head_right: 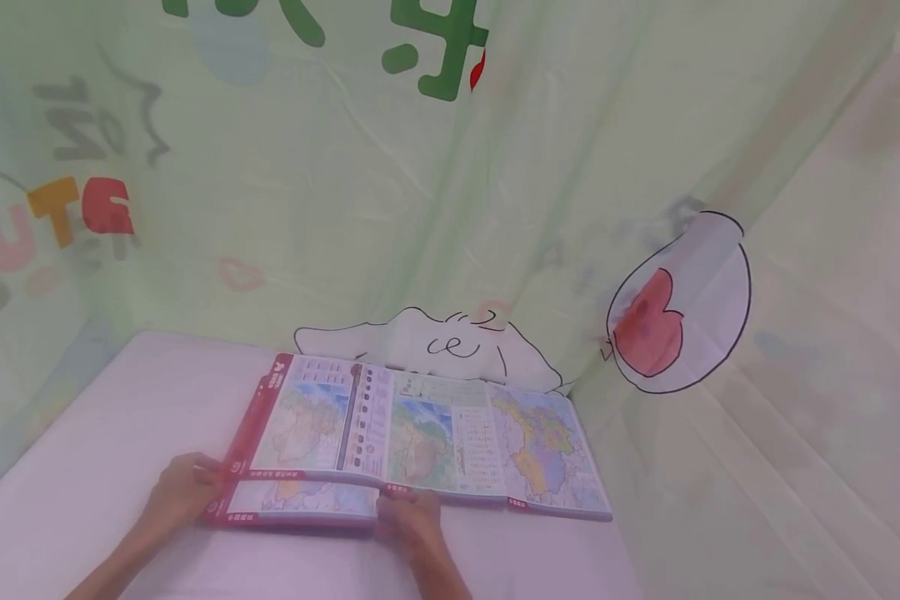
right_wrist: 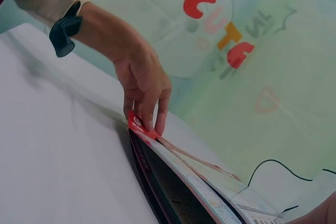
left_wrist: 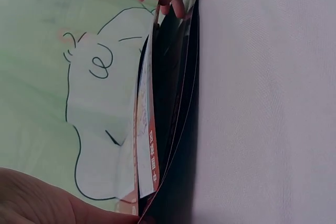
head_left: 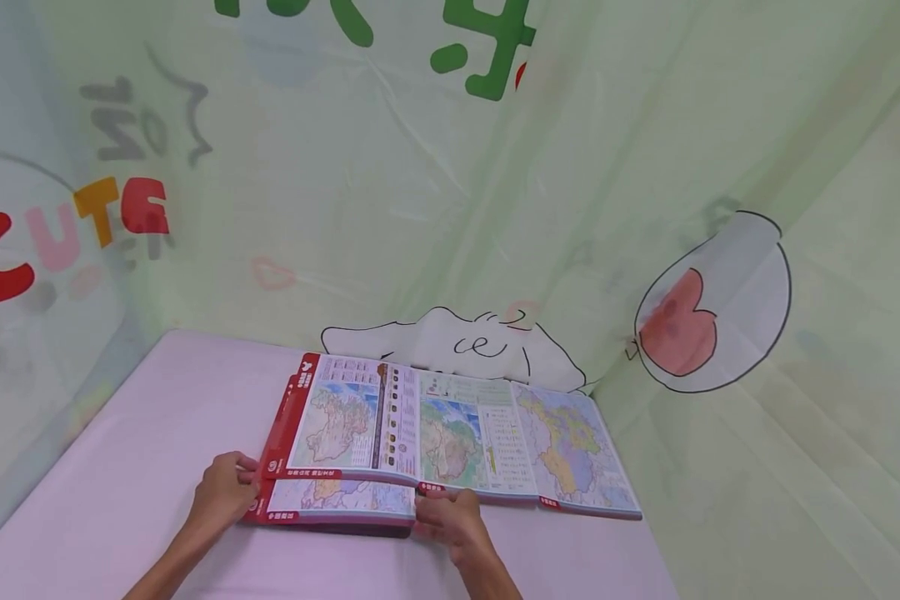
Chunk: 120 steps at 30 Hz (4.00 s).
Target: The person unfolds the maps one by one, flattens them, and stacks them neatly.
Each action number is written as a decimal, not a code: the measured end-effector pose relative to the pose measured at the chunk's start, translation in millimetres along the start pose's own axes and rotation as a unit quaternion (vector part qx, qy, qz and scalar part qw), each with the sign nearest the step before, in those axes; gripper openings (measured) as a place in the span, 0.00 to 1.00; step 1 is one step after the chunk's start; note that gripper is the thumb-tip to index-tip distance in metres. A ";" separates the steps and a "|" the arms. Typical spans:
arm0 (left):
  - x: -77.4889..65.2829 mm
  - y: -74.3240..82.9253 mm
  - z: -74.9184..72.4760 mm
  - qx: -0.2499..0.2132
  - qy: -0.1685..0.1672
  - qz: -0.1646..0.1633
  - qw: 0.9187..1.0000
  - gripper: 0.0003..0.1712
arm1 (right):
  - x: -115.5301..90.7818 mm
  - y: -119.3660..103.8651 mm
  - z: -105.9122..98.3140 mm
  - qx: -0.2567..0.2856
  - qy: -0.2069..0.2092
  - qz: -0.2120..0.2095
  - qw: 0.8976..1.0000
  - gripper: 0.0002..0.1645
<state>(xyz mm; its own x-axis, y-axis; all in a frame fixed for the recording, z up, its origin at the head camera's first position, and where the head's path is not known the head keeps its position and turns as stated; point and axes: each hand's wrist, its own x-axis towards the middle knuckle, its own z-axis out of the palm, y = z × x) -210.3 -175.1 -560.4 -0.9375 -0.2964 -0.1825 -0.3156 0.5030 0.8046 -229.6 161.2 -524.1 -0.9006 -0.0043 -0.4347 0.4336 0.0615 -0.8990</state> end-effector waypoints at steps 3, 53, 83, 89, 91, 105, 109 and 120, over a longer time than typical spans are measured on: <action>1.8 -2.9 -0.5 0.000 -0.004 0.001 1.000 0.17 | -0.9 -3.0 -1.9 0.005 -0.012 0.014 1.000 0.20; -5.1 3.2 -44.5 -0.053 -0.093 -0.013 0.994 0.28 | -10.2 -19.3 0.9 -0.145 -0.045 -0.001 0.988 0.19; -14.0 13.1 -87.1 -0.184 -0.356 0.051 0.915 0.18 | -38.6 -56.9 -34.5 -0.038 -0.211 0.009 0.977 0.17; -28.3 23.6 -93.6 -0.198 -0.374 0.051 0.904 0.19 | -41.7 -60.6 -39.2 -0.021 -0.236 0.025 0.971 0.18; -32.5 26.9 -95.5 -0.196 -0.373 0.053 0.905 0.19 | -44.2 -62.0 -41.5 -0.024 -0.238 0.021 0.971 0.19; -17.4 51.3 -84.2 -0.114 -0.252 0.152 0.949 0.13 | -27.3 -74.9 -45.4 -0.166 -0.078 -0.099 0.978 0.21; -4.2 58.0 -64.0 -0.071 -0.163 0.179 0.968 0.11 | -4.0 -69.2 -37.6 -0.210 0.013 -0.141 0.967 0.16; 38.1 69.6 -11.6 0.034 -0.008 0.212 0.977 0.10 | 54.7 -63.8 -14.4 -0.296 0.212 -0.215 0.906 0.10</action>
<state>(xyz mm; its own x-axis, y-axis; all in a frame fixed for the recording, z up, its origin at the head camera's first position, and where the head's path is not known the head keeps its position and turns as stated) -266.3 -160.8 -504.8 -0.9880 -0.0375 0.1495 0.0927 0.6302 0.7708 -306.9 171.4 -489.7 -0.9678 0.2208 0.1205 0.0610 0.6706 -0.7393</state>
